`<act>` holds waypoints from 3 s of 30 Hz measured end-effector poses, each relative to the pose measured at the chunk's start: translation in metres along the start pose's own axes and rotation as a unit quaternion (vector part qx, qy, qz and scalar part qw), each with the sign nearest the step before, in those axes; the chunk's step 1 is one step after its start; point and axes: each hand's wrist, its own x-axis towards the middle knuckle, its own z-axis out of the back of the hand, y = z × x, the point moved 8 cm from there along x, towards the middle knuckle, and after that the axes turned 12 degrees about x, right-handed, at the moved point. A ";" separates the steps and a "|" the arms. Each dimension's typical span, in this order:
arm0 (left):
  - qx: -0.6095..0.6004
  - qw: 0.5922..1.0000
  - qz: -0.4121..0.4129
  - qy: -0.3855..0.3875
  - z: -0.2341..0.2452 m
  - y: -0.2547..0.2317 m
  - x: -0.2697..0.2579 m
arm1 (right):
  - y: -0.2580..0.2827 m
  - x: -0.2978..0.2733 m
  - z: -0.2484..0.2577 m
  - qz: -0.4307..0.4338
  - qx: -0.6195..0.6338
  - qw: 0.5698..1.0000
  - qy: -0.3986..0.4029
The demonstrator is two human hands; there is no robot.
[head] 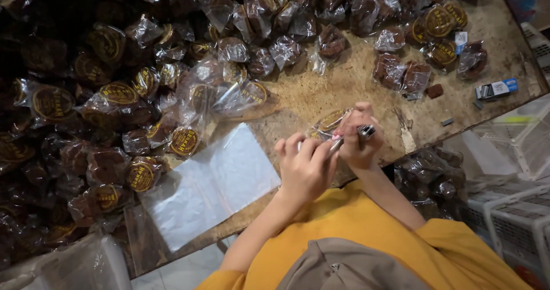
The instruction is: The person places several individually wrapped bread rolls into a large plastic bag by hand. They then fold the top of the bag and seal it using a stapler.
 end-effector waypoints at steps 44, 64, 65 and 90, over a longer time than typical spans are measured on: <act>-0.075 0.997 0.023 0.018 0.023 -0.002 -0.026 | 0.049 0.000 -0.037 0.005 0.056 0.992 0.114; -0.421 0.784 0.456 -0.031 -0.048 0.089 -0.075 | -0.043 -0.001 0.034 -0.414 0.309 0.828 -0.217; -0.416 0.738 0.530 -0.037 -0.056 0.103 -0.084 | -0.056 -0.011 0.053 -0.449 0.218 0.844 -0.196; -0.322 0.834 0.215 0.394 -0.108 0.019 -0.066 | 0.002 -0.130 0.349 -0.835 -0.138 0.367 0.386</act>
